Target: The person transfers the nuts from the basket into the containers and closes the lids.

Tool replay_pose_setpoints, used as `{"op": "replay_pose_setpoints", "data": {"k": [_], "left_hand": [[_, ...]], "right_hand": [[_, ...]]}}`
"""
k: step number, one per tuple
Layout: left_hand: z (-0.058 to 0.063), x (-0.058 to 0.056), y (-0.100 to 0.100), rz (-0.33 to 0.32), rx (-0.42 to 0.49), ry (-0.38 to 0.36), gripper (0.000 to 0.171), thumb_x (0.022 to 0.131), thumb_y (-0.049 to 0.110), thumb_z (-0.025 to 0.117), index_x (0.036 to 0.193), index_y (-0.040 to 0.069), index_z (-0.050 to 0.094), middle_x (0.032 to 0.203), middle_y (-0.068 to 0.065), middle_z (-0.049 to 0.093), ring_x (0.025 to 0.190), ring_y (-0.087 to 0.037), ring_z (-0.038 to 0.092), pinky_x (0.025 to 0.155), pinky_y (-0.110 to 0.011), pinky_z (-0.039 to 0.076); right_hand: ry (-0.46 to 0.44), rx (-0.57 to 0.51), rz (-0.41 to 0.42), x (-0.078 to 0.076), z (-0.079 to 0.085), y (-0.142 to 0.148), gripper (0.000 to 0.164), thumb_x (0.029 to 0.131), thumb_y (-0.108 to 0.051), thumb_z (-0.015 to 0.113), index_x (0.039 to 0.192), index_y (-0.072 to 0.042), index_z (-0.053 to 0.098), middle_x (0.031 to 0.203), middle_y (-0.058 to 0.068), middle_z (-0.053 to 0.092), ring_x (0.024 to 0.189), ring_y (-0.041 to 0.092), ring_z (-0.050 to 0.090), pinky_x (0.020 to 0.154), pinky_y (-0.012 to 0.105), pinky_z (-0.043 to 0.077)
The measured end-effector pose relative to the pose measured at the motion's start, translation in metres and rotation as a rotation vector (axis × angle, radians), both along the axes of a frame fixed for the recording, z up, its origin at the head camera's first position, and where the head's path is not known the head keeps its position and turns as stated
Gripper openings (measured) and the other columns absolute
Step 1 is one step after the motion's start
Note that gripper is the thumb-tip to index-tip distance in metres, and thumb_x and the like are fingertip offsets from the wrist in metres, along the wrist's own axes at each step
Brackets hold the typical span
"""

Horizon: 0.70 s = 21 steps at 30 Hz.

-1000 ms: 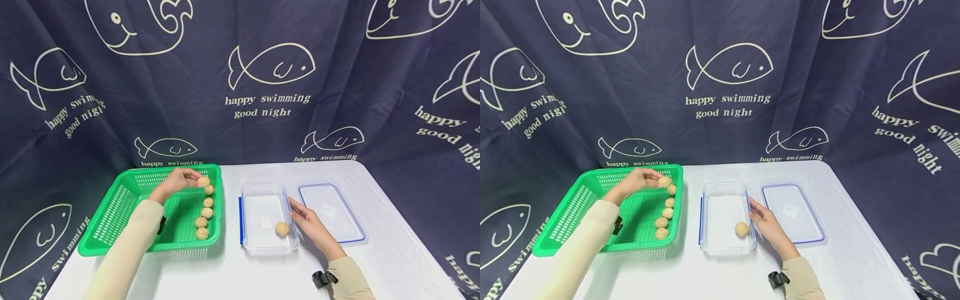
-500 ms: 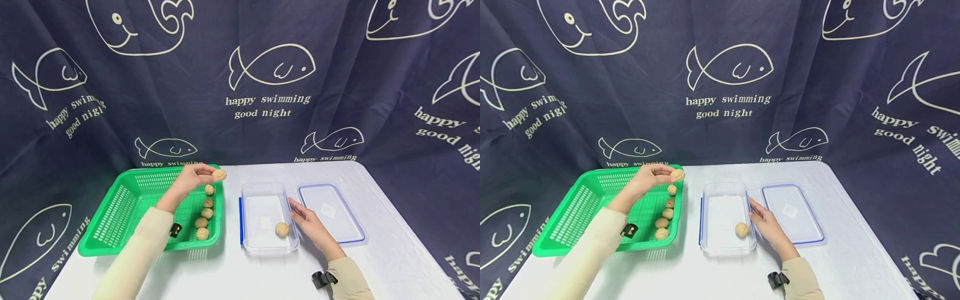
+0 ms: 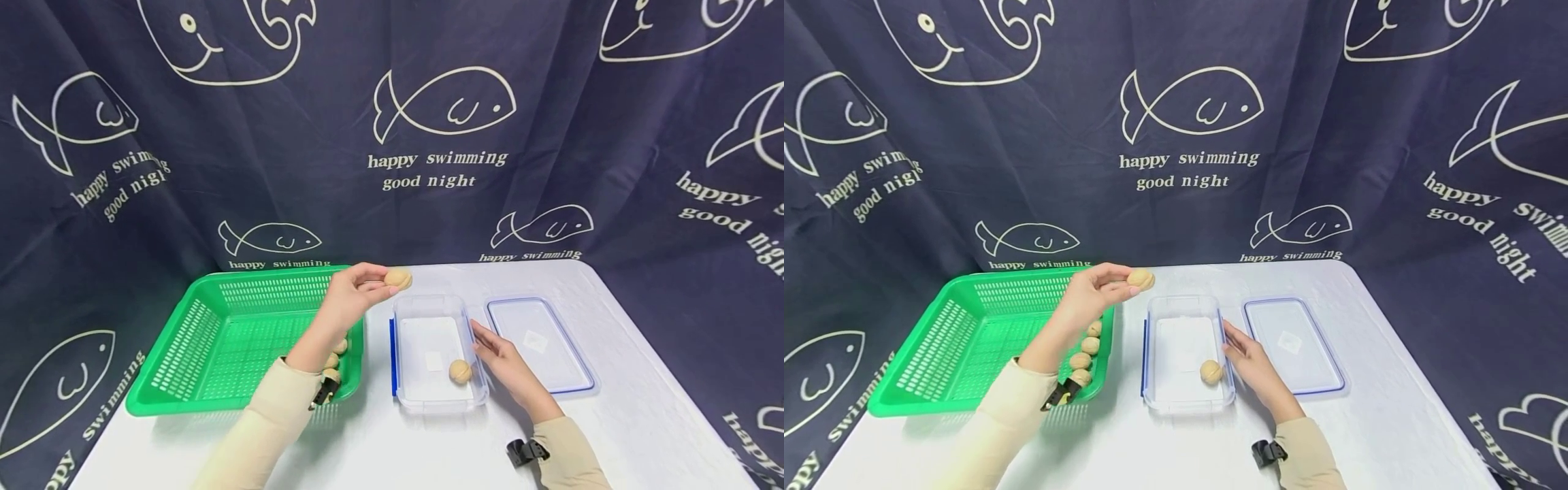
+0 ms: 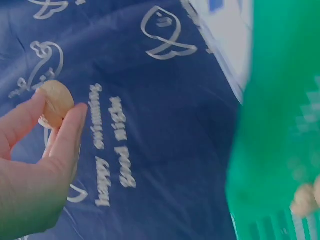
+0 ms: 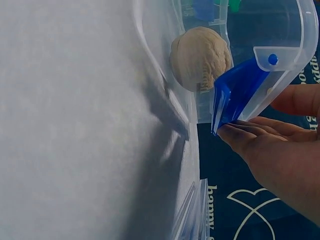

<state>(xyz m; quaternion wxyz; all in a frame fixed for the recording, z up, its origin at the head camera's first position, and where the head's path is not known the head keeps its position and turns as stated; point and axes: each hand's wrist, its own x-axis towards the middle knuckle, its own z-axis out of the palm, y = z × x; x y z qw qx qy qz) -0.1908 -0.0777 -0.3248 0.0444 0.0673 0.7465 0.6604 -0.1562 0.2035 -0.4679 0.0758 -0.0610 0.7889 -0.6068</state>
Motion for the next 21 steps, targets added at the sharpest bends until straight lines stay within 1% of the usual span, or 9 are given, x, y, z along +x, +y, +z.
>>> {"op": "replay_pose_setpoints", "data": {"k": [2, 4, 8, 10, 13, 16, 19, 21], "left_hand": [[0.000, 0.006, 0.009, -0.002, 0.027, 0.013, 0.030, 0.081, 0.004, 0.076, 0.110, 0.003, 0.067, 0.106, -0.010, 0.069, 0.097, -0.018, 0.069, 0.086, -0.031, 0.055], [-0.002, 0.011, 0.018, -0.006, 0.040, 0.043, 0.030, 0.081, 0.003, 0.076, 0.109, 0.003, 0.068, 0.105, -0.010, 0.069, 0.095, -0.019, 0.069, 0.084, -0.030, 0.055], [-0.010, 0.017, 0.035, -0.018, 0.043, 0.098, 0.028, 0.080, -0.001, 0.075, 0.107, -0.001, 0.068, 0.105, -0.013, 0.069, 0.094, -0.021, 0.070, 0.080, -0.028, 0.057], [-0.015, 0.018, 0.043, -0.025, 0.046, 0.106, 0.027, 0.080, -0.002, 0.075, 0.106, -0.002, 0.067, 0.105, -0.015, 0.069, 0.094, -0.022, 0.069, 0.078, -0.028, 0.057], [-0.026, 0.019, 0.054, -0.031, 0.054, 0.105, 0.026, 0.080, -0.002, 0.075, 0.105, -0.004, 0.067, 0.104, -0.017, 0.069, 0.094, -0.025, 0.070, 0.077, -0.027, 0.057], [-0.041, 0.017, 0.064, -0.026, 0.049, 0.112, 0.024, 0.080, -0.002, 0.075, 0.103, -0.005, 0.067, 0.101, -0.018, 0.070, 0.091, -0.027, 0.070, 0.074, -0.027, 0.058], [-0.058, 0.014, 0.073, -0.013, 0.022, 0.121, 0.023, 0.078, -0.003, 0.076, 0.100, -0.005, 0.068, 0.096, -0.018, 0.070, 0.088, -0.027, 0.071, 0.071, -0.026, 0.058], [-0.069, 0.012, 0.078, -0.002, -0.008, 0.104, 0.023, 0.078, -0.003, 0.077, 0.099, -0.004, 0.068, 0.094, -0.015, 0.071, 0.087, -0.024, 0.071, 0.069, -0.025, 0.057]], "right_hand": [[0.000, 0.001, -0.001, 0.000, 0.001, 0.000, 0.052, 0.101, -0.009, 0.045, 0.148, 0.006, 0.027, 0.155, 0.021, 0.022, 0.142, 0.035, 0.021, 0.114, 0.039, 0.019], [-0.004, 0.005, -0.004, 0.000, 0.002, 0.000, 0.052, 0.101, -0.008, 0.045, 0.148, 0.005, 0.027, 0.155, 0.021, 0.022, 0.142, 0.035, 0.021, 0.113, 0.038, 0.020], [-0.006, 0.007, -0.002, 0.001, 0.005, 0.000, 0.053, 0.102, -0.009, 0.045, 0.148, 0.006, 0.026, 0.155, 0.021, 0.022, 0.142, 0.035, 0.021, 0.114, 0.039, 0.019], [-0.003, 0.009, 0.003, 0.001, 0.006, 0.000, 0.053, 0.102, -0.010, 0.045, 0.148, 0.006, 0.025, 0.154, 0.022, 0.021, 0.142, 0.036, 0.021, 0.114, 0.040, 0.019], [-0.002, 0.005, 0.007, 0.001, 0.006, 0.000, 0.053, 0.102, -0.010, 0.045, 0.148, 0.007, 0.024, 0.154, 0.023, 0.021, 0.142, 0.036, 0.021, 0.114, 0.040, 0.018], [-0.005, 0.009, 0.000, 0.001, 0.005, -0.001, 0.053, 0.101, -0.008, 0.045, 0.148, 0.006, 0.025, 0.154, 0.022, 0.022, 0.142, 0.035, 0.022, 0.114, 0.039, 0.019], [-0.006, 0.013, -0.007, 0.001, 0.004, -0.001, 0.053, 0.101, -0.008, 0.045, 0.148, 0.006, 0.026, 0.154, 0.022, 0.024, 0.141, 0.034, 0.023, 0.114, 0.039, 0.019], [-0.005, 0.015, -0.009, 0.000, 0.004, -0.001, 0.053, 0.101, -0.008, 0.045, 0.148, 0.006, 0.026, 0.154, 0.022, 0.024, 0.141, 0.034, 0.023, 0.114, 0.040, 0.019]]}}
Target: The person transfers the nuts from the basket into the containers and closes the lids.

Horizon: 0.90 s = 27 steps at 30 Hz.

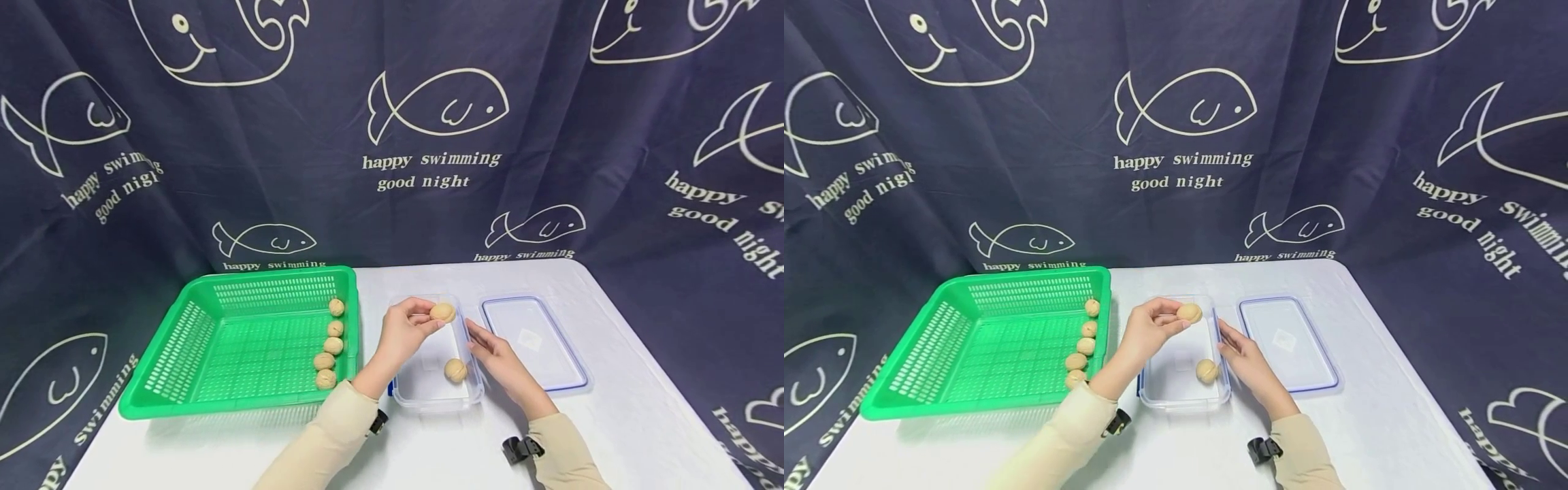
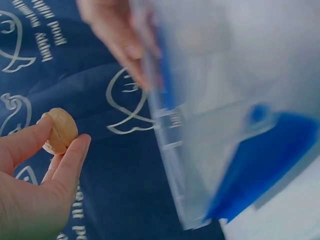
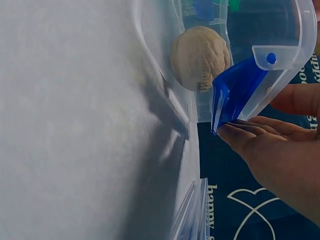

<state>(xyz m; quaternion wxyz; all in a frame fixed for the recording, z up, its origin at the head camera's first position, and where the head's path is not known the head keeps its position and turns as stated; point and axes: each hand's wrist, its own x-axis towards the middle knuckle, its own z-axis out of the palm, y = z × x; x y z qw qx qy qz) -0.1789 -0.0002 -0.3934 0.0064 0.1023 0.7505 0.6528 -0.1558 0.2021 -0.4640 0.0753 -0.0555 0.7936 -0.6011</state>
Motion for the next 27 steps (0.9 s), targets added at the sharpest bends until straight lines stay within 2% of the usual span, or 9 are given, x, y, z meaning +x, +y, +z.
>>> {"op": "replay_pose_setpoints", "data": {"k": [6, 10, 15, 21, 27], "left_hand": [[-0.028, -0.009, 0.010, 0.022, -0.061, -0.063, 0.023, 0.076, -0.004, 0.077, 0.097, -0.005, 0.068, 0.090, -0.014, 0.070, 0.084, -0.023, 0.071, 0.067, -0.023, 0.057], [-0.044, -0.014, 0.015, 0.041, -0.102, -0.047, 0.022, 0.073, -0.007, 0.078, 0.091, -0.007, 0.067, 0.083, -0.014, 0.069, 0.076, -0.022, 0.070, 0.064, -0.022, 0.056], [-0.061, -0.017, 0.020, 0.049, -0.191, -0.034, 0.020, 0.070, -0.005, 0.080, 0.086, -0.005, 0.068, 0.077, -0.011, 0.069, 0.069, -0.018, 0.068, 0.061, -0.019, 0.055], [-0.073, -0.017, 0.024, 0.052, -0.282, -0.066, 0.018, 0.069, -0.002, 0.082, 0.083, -0.001, 0.069, 0.072, -0.006, 0.067, 0.063, -0.010, 0.063, 0.059, -0.017, 0.052], [-0.077, -0.017, 0.026, 0.021, -0.343, -0.043, 0.017, 0.071, 0.001, 0.082, 0.083, -0.001, 0.070, 0.071, -0.004, 0.066, 0.062, -0.007, 0.061, 0.057, -0.016, 0.050]], "right_hand": [[0.006, -0.016, 0.004, -0.001, 0.001, -0.001, 0.052, 0.102, -0.008, 0.044, 0.148, 0.007, 0.025, 0.153, 0.023, 0.023, 0.142, 0.036, 0.022, 0.115, 0.041, 0.018], [0.009, -0.029, 0.006, -0.002, 0.001, -0.001, 0.052, 0.102, -0.007, 0.044, 0.148, 0.007, 0.026, 0.153, 0.023, 0.023, 0.142, 0.035, 0.022, 0.115, 0.040, 0.018], [0.014, -0.031, 0.004, -0.002, 0.001, -0.001, 0.051, 0.101, -0.006, 0.044, 0.147, 0.007, 0.026, 0.153, 0.023, 0.024, 0.141, 0.036, 0.023, 0.114, 0.039, 0.019], [0.011, -0.033, 0.005, -0.001, 0.000, -0.001, 0.051, 0.101, -0.005, 0.044, 0.147, 0.007, 0.026, 0.153, 0.023, 0.024, 0.141, 0.036, 0.023, 0.114, 0.040, 0.018], [0.012, -0.033, -0.001, 0.000, -0.001, 0.000, 0.051, 0.101, -0.006, 0.045, 0.147, 0.007, 0.027, 0.153, 0.022, 0.024, 0.141, 0.035, 0.023, 0.114, 0.038, 0.018]]}}
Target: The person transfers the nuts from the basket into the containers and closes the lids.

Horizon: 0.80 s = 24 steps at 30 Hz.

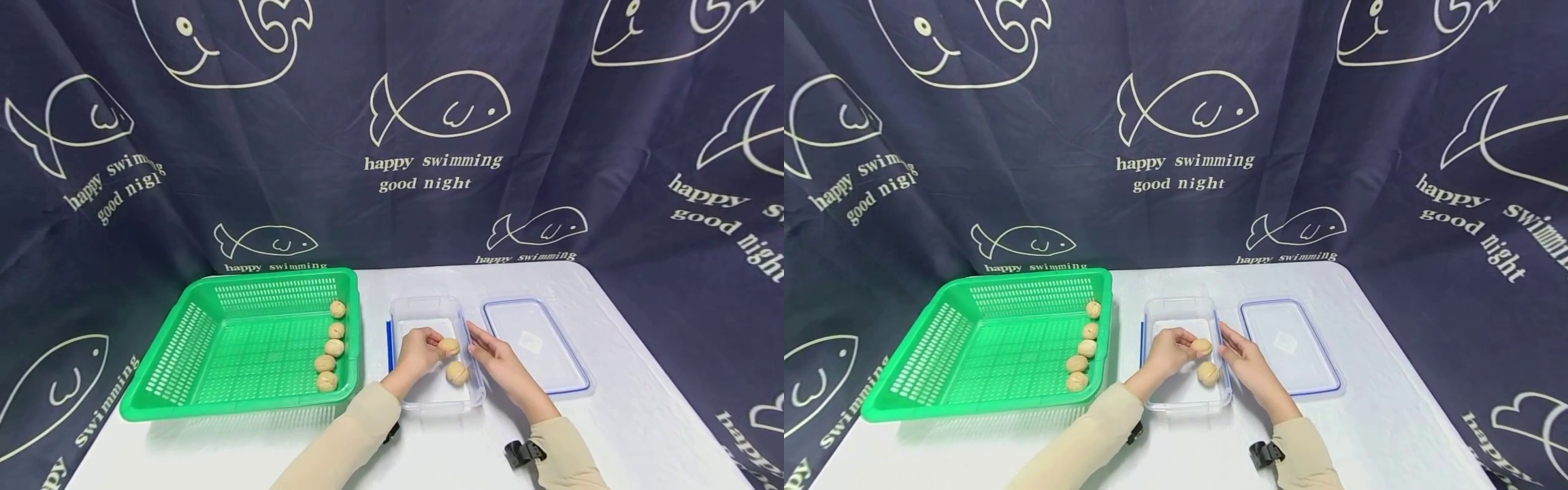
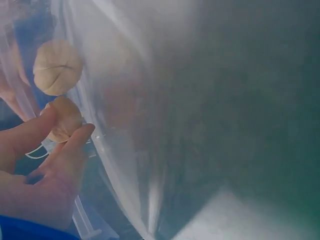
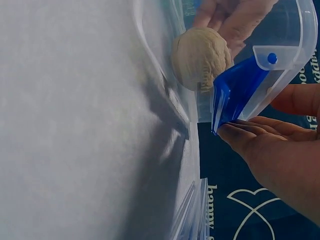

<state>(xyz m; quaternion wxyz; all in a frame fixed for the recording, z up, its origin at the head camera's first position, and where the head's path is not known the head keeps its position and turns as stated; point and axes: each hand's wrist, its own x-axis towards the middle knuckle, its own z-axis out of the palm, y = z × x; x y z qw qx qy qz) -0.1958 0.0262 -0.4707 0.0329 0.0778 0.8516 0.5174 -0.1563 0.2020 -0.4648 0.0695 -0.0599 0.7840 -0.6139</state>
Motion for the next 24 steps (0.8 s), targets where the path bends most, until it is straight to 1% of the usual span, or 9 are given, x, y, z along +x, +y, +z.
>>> {"op": "replay_pose_setpoints", "data": {"k": [2, 6, 8, 13, 15, 20, 22, 24], "left_hand": [[-0.0011, 0.0011, 0.0001, -0.018, -0.017, 0.005, 0.017, 0.072, 0.001, 0.082, 0.082, -0.001, 0.069, 0.071, -0.003, 0.066, 0.062, -0.006, 0.060, 0.056, -0.015, 0.049], [-0.0027, 0.0032, -0.0001, -0.056, -0.035, 0.042, 0.016, 0.072, 0.000, 0.081, 0.083, -0.002, 0.070, 0.073, -0.005, 0.068, 0.063, -0.007, 0.061, 0.057, -0.015, 0.050], [-0.0037, 0.0036, 0.0007, -0.068, -0.060, 0.067, 0.016, 0.072, 0.000, 0.082, 0.082, -0.002, 0.070, 0.073, -0.006, 0.068, 0.063, -0.007, 0.062, 0.057, -0.015, 0.050], [-0.0058, 0.0033, 0.0025, -0.073, -0.120, 0.120, 0.016, 0.071, 0.001, 0.083, 0.082, 0.000, 0.071, 0.073, -0.005, 0.070, 0.064, -0.007, 0.064, 0.057, -0.013, 0.050], [-0.0062, 0.0034, 0.0022, -0.077, -0.128, 0.136, 0.017, 0.070, 0.001, 0.083, 0.082, -0.001, 0.071, 0.074, -0.006, 0.071, 0.064, -0.007, 0.065, 0.057, -0.013, 0.050], [-0.0054, 0.0027, 0.0018, -0.074, -0.146, 0.123, 0.023, 0.070, 0.002, 0.083, 0.089, -0.003, 0.071, 0.077, -0.006, 0.071, 0.068, -0.009, 0.064, 0.061, -0.015, 0.050], [-0.0039, 0.0027, 0.0014, -0.071, -0.159, 0.114, 0.027, 0.069, 0.003, 0.084, 0.092, -0.003, 0.071, 0.080, -0.007, 0.071, 0.071, -0.011, 0.063, 0.063, -0.017, 0.050], [-0.0026, 0.0026, 0.0008, -0.074, -0.177, 0.121, 0.030, 0.069, 0.005, 0.084, 0.094, -0.003, 0.071, 0.083, -0.008, 0.071, 0.074, -0.014, 0.063, 0.065, -0.018, 0.050]], "right_hand": [[-0.002, 0.003, 0.002, 0.0006, 0.0003, 0.0002, 0.052, 0.101, -0.007, 0.045, 0.147, 0.007, 0.027, 0.153, 0.022, 0.024, 0.141, 0.035, 0.023, 0.113, 0.038, 0.018], [-0.009, 0.011, 0.004, 0.0023, 0.0016, 0.0003, 0.052, 0.101, -0.008, 0.045, 0.147, 0.007, 0.026, 0.154, 0.022, 0.023, 0.141, 0.035, 0.022, 0.113, 0.038, 0.019], [-0.010, 0.016, 0.002, 0.0031, 0.0027, 0.0001, 0.052, 0.101, -0.007, 0.045, 0.147, 0.007, 0.026, 0.154, 0.022, 0.022, 0.141, 0.035, 0.022, 0.113, 0.038, 0.019], [-0.010, 0.018, -0.001, 0.0034, 0.0041, -0.0004, 0.052, 0.101, -0.007, 0.045, 0.148, 0.007, 0.026, 0.154, 0.022, 0.023, 0.141, 0.035, 0.022, 0.113, 0.038, 0.019], [-0.008, 0.018, 0.003, 0.0031, 0.0041, -0.0005, 0.052, 0.101, -0.007, 0.045, 0.148, 0.007, 0.026, 0.154, 0.022, 0.023, 0.141, 0.035, 0.022, 0.113, 0.039, 0.019], [-0.006, 0.021, 0.008, 0.0025, 0.0039, -0.0004, 0.052, 0.101, -0.008, 0.045, 0.148, 0.006, 0.026, 0.154, 0.022, 0.023, 0.141, 0.036, 0.022, 0.113, 0.040, 0.019], [-0.007, 0.018, 0.006, 0.0020, 0.0035, -0.0002, 0.052, 0.101, -0.008, 0.045, 0.148, 0.006, 0.026, 0.154, 0.022, 0.023, 0.141, 0.035, 0.022, 0.113, 0.039, 0.019], [-0.008, 0.016, 0.004, 0.0016, 0.0031, -0.0001, 0.052, 0.101, -0.008, 0.045, 0.148, 0.006, 0.026, 0.154, 0.022, 0.023, 0.141, 0.035, 0.022, 0.113, 0.038, 0.019]]}}
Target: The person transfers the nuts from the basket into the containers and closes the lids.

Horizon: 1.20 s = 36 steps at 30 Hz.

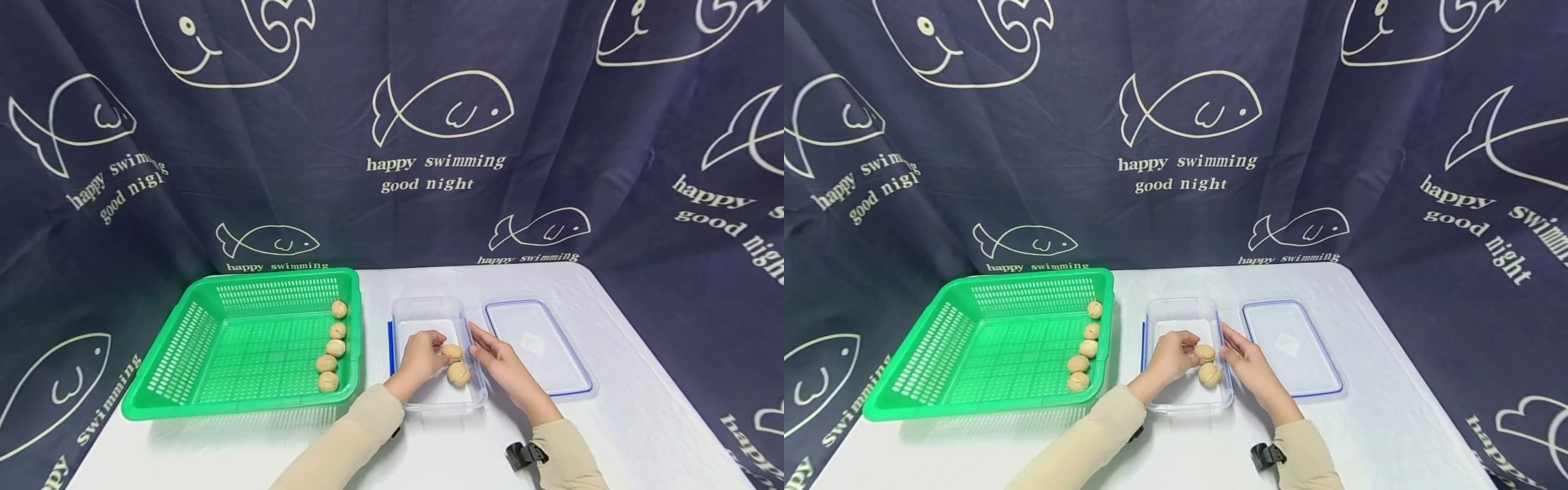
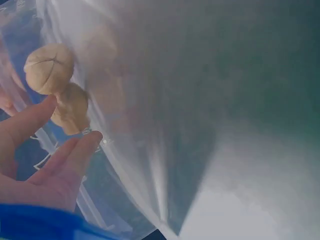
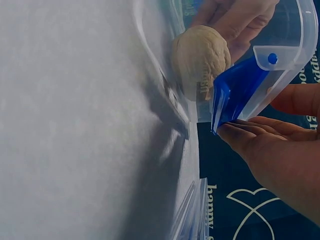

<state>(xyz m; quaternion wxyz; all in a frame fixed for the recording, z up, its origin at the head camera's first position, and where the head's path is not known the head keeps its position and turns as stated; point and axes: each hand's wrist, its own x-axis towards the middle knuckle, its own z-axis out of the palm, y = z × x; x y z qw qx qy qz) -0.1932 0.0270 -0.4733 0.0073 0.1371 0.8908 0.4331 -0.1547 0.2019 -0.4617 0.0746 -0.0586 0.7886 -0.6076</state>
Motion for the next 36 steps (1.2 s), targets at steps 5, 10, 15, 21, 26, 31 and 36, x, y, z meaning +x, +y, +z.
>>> {"op": "replay_pose_setpoints", "data": {"k": [5, 10, 15, 21, 26, 31, 36], "left_hand": [[0.008, 0.001, -0.003, -0.009, -0.025, 0.028, 0.033, 0.069, 0.004, 0.084, 0.099, -0.004, 0.071, 0.092, -0.012, 0.072, 0.082, -0.020, 0.067, 0.072, -0.021, 0.053], [0.023, 0.000, -0.007, -0.023, -0.015, 0.029, 0.032, 0.073, 0.001, 0.081, 0.103, -0.002, 0.071, 0.099, -0.012, 0.072, 0.091, -0.023, 0.069, 0.078, -0.024, 0.055], [0.044, 0.000, -0.009, -0.067, -0.002, 0.020, 0.031, 0.078, 0.005, 0.078, 0.108, 0.001, 0.070, 0.104, -0.011, 0.071, 0.095, -0.023, 0.067, 0.082, -0.025, 0.054], [0.082, 0.001, -0.012, -0.143, 0.076, 0.033, 0.028, 0.084, 0.007, 0.073, 0.111, 0.000, 0.069, 0.109, -0.012, 0.070, 0.101, -0.026, 0.066, 0.086, -0.025, 0.053], [0.117, -0.003, -0.017, -0.192, 0.143, 0.028, 0.029, 0.087, 0.007, 0.069, 0.115, -0.002, 0.067, 0.114, -0.013, 0.068, 0.107, -0.026, 0.064, 0.089, -0.024, 0.052], [0.145, -0.012, -0.029, -0.203, 0.211, 0.009, 0.029, 0.088, 0.007, 0.069, 0.116, -0.001, 0.066, 0.117, -0.013, 0.067, 0.110, -0.028, 0.063, 0.088, -0.022, 0.052], [0.164, -0.022, -0.049, -0.159, 0.259, -0.020, 0.029, 0.088, 0.008, 0.069, 0.117, 0.002, 0.067, 0.117, -0.011, 0.067, 0.108, -0.023, 0.064, 0.086, -0.025, 0.054]], "right_hand": [[0.001, 0.006, 0.005, 0.000, 0.000, 0.000, 0.052, 0.101, -0.007, 0.045, 0.148, 0.007, 0.026, 0.153, 0.023, 0.023, 0.141, 0.036, 0.022, 0.113, 0.038, 0.020], [0.004, 0.000, 0.013, 0.000, 0.000, 0.001, 0.052, 0.101, -0.006, 0.044, 0.148, 0.008, 0.025, 0.153, 0.024, 0.022, 0.141, 0.036, 0.022, 0.113, 0.039, 0.020], [0.004, -0.007, 0.015, -0.001, -0.001, 0.002, 0.052, 0.101, -0.006, 0.044, 0.147, 0.008, 0.025, 0.153, 0.025, 0.022, 0.141, 0.037, 0.022, 0.113, 0.039, 0.020], [0.004, -0.013, 0.018, -0.001, -0.001, 0.002, 0.052, 0.101, -0.007, 0.044, 0.148, 0.008, 0.024, 0.153, 0.024, 0.022, 0.141, 0.036, 0.022, 0.113, 0.039, 0.020], [0.005, -0.005, 0.019, -0.002, -0.001, 0.002, 0.052, 0.102, -0.007, 0.044, 0.148, 0.008, 0.024, 0.153, 0.025, 0.021, 0.142, 0.037, 0.021, 0.113, 0.039, 0.019], [0.003, 0.001, 0.012, -0.001, -0.001, 0.001, 0.052, 0.102, -0.007, 0.044, 0.148, 0.008, 0.024, 0.154, 0.024, 0.021, 0.142, 0.037, 0.021, 0.113, 0.039, 0.019], [-0.003, -0.006, 0.011, -0.001, -0.001, 0.001, 0.052, 0.102, -0.006, 0.044, 0.148, 0.007, 0.024, 0.154, 0.023, 0.021, 0.142, 0.035, 0.021, 0.114, 0.039, 0.018]]}}
